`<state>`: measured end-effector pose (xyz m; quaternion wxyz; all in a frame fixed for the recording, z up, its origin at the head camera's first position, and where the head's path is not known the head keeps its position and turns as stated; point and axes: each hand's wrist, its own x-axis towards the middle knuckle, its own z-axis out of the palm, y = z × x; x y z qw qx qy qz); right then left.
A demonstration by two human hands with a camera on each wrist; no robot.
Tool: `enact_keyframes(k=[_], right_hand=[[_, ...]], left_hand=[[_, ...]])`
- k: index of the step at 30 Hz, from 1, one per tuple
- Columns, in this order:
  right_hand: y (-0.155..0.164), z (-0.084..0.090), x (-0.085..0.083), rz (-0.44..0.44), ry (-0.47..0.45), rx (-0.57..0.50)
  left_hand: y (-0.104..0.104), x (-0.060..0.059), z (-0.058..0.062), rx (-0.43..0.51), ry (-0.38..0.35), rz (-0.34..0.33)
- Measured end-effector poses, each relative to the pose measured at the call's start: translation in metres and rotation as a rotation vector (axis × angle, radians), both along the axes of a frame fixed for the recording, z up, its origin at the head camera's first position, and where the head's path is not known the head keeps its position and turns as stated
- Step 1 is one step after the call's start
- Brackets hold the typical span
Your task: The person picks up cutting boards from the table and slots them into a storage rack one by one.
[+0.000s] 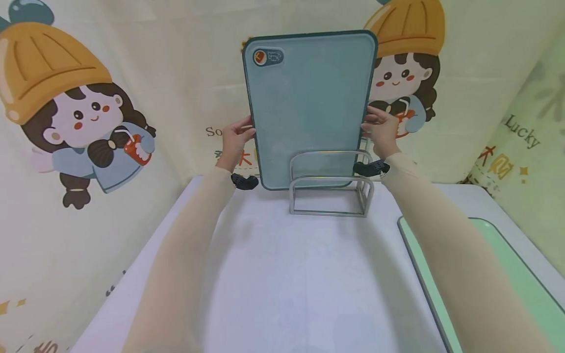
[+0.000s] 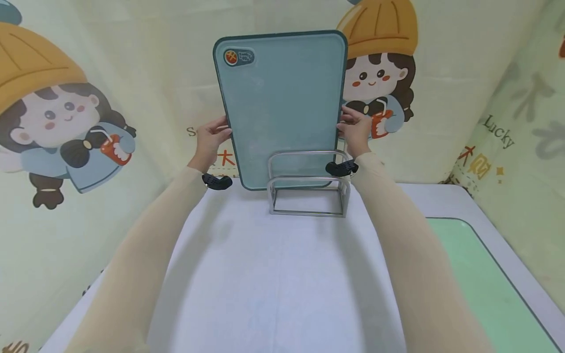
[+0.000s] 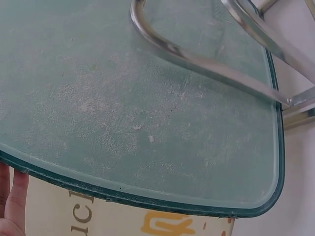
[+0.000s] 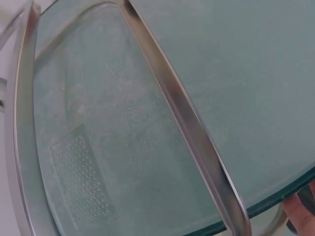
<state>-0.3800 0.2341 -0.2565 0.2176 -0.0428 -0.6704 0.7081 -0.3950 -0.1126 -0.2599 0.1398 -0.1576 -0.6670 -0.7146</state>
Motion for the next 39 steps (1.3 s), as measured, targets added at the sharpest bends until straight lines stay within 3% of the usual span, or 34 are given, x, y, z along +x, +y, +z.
enact_keyframes(k=[15, 28, 39], right_hand=[[0.024, 0.002, 0.005, 0.009, 0.009, -0.091], [0.036, 0.000, 0.008, -0.036, 0.037, -0.049], [0.044, 0.001, 0.011, -0.041, 0.024, -0.043]], left_hand=[[0.020, -0.007, 0.001, -0.027, -0.021, -0.025], [0.034, -0.008, 0.001, -0.001, 0.011, -0.065], [0.043, -0.009, 0.001, 0.012, -0.032, -0.070]])
